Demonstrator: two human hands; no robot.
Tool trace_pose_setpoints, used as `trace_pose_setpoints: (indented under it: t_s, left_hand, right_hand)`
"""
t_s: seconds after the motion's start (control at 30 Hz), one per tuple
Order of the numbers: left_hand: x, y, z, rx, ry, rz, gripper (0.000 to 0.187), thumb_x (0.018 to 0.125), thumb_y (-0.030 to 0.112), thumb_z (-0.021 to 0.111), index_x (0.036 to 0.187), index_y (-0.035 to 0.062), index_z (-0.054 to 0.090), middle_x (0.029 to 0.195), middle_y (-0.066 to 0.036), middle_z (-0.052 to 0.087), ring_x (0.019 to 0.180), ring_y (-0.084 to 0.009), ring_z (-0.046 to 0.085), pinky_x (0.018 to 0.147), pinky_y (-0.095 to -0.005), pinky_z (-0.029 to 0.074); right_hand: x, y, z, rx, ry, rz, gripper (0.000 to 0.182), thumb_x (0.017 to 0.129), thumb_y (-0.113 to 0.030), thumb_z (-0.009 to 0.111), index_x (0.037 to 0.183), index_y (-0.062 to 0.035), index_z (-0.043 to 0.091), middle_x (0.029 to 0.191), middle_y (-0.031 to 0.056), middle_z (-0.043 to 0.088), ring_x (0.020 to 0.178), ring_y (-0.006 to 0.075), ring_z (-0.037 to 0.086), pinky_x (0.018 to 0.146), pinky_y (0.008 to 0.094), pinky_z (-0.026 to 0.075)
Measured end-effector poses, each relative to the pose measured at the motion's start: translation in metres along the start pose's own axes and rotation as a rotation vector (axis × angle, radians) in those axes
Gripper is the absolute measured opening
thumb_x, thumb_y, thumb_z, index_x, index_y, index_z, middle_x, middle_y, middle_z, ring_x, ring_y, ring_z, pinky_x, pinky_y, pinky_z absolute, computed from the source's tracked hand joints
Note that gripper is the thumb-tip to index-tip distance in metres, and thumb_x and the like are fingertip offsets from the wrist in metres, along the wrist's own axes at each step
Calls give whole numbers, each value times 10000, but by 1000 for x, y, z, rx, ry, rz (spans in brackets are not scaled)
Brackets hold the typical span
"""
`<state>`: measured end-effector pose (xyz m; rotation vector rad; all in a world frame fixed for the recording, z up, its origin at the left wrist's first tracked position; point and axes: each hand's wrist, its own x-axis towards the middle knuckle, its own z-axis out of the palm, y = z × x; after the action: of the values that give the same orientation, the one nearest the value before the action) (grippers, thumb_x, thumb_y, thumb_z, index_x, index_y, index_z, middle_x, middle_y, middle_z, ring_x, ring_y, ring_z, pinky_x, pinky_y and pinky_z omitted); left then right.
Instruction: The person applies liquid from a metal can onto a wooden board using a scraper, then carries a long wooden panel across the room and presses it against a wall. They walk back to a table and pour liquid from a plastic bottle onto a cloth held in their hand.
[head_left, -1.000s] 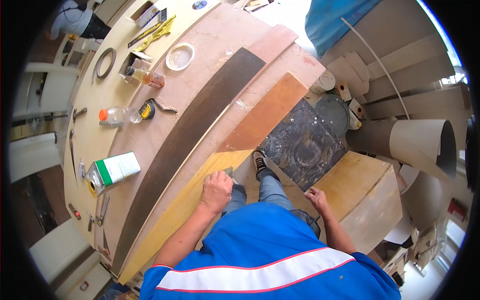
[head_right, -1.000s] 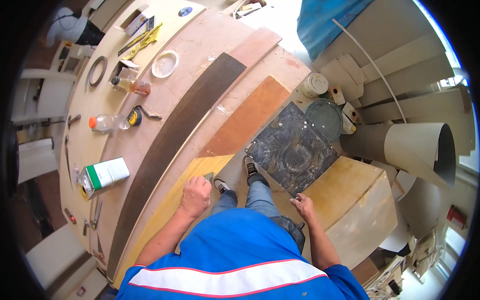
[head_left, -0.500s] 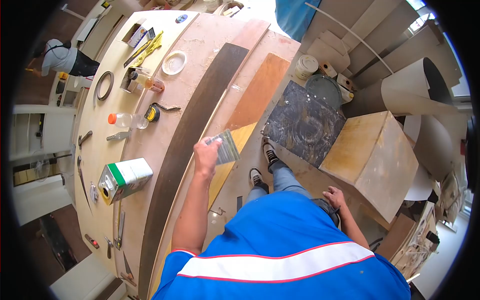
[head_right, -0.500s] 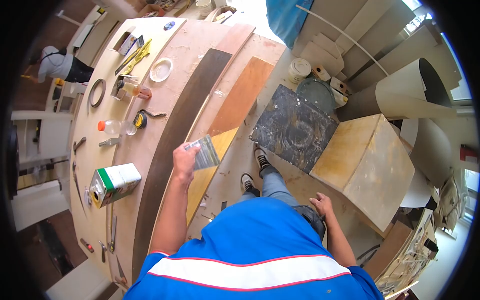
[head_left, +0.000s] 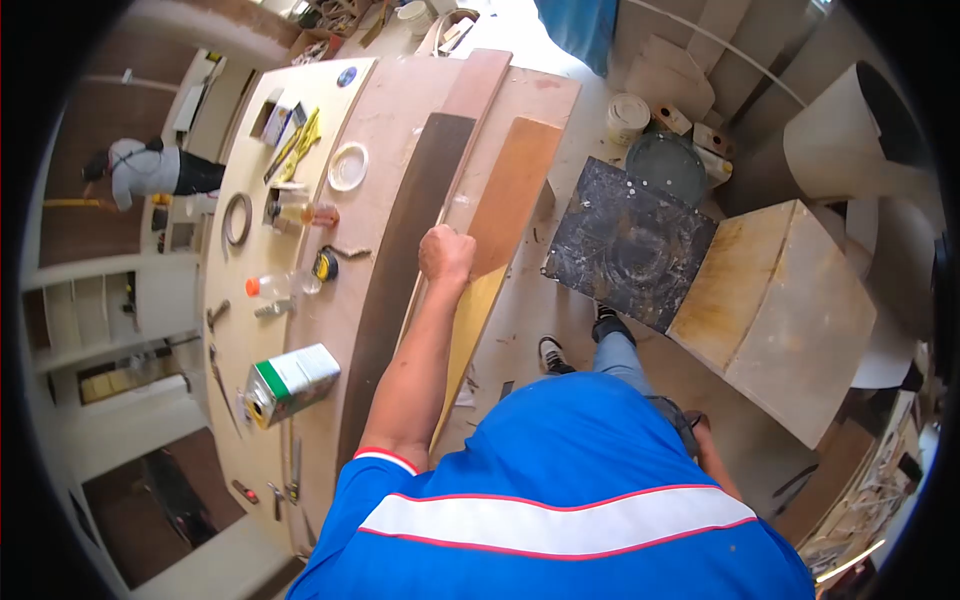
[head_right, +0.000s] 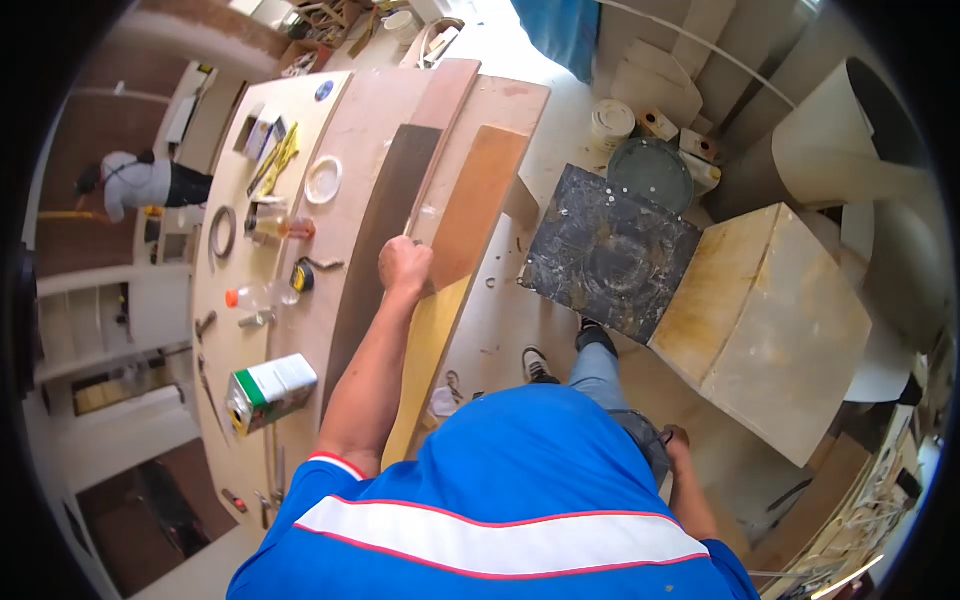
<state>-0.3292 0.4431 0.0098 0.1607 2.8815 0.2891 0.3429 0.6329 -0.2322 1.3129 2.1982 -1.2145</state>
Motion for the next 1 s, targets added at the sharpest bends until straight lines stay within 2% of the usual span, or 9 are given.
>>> trace_pose_setpoints:
  t_s: [0.07, 0.17, 0.23, 0.33, 0.53, 0.67, 0.77, 0.87, 1.0]
  left_hand:
    - [23, 28, 15, 23, 78, 51, 212, 755, 128, 590, 826, -5, 739, 873, -263, 703, 852, -413, 704, 775, -464, 562]
    - [55, 67, 38, 59, 147, 148, 186, 766, 135, 598, 798, 19, 740, 852, -236, 712, 821, -390, 712, 746, -443, 570]
    - [73, 101, 40, 67, 154, 176, 170, 773, 138, 601, 772, 33, 736, 842, -221, 716, 800, -374, 717, 724, -428, 575]
    - [112, 149, 62, 642, -59, 514, 171, 774, 146, 607, 763, 35, 736, 843, -222, 717, 779, -365, 721, 709, -411, 579]
    - [102, 232, 97, 300, 113, 426, 223, 771, 207, 594, 750, 60, 760, 740, -165, 716, 706, -309, 721, 666, -388, 567]
    - [87, 251, 76, 169, 26, 423, 211, 772, 152, 590, 792, 10, 744, 868, -237, 714, 830, -368, 718, 756, -430, 569]
    - [121, 237, 75, 134, 45, 604, 199, 759, 158, 591, 765, 21, 736, 857, -243, 708, 814, -391, 708, 747, -445, 564]
    - [124, 220, 41, 139, 53, 714, 197, 762, 168, 581, 746, 32, 722, 860, -237, 706, 808, -412, 698, 750, -470, 559]
    - [125, 187, 26, 230, 217, 639, 222, 798, 193, 570, 810, 24, 713, 905, -220, 712, 831, -425, 692, 757, -502, 554]
  right_hand:
    - [7, 29, 19, 20, 107, -56, 269, 804, -258, 658, 715, -12, 598, 683, 219, 560, 615, 274, 539, 608, 416, 441]
    - [-17, -40, -9, 211, 112, 125, 285, 808, -265, 661, 694, -12, 597, 708, 244, 578, 635, 321, 582, 614, 427, 455]
    - [-24, -8, 13, 194, 50, 258, 287, 808, -285, 676, 717, -16, 634, 755, 244, 627, 698, 347, 633, 639, 427, 478]
    - [-33, 2, 23, 86, 31, 348, 286, 809, -297, 691, 746, -18, 674, 806, 242, 672, 760, 360, 679, 658, 428, 499]
    - [-51, -36, -6, 209, 90, 353, 304, 808, -308, 676, 768, -7, 691, 791, 246, 675, 710, 342, 674, 628, 428, 492]
    - [-53, -24, 15, 504, 98, 485, 292, 833, -287, 660, 784, -1, 693, 805, 238, 690, 707, 289, 685, 613, 420, 488]
    - [-51, -28, 17, 238, 114, 273, 271, 873, -237, 621, 788, 14, 679, 773, 202, 697, 664, 244, 659, 591, 417, 485]
    - [-34, 4, 31, 102, -8, 300, 271, 900, -230, 595, 805, 9, 679, 752, 182, 685, 613, 237, 634, 554, 387, 477]
    - [-55, -64, -31, 569, 45, 605, 179, 886, -194, 624, 860, -38, 707, 759, 140, 687, 634, 234, 639, 581, 369, 499]
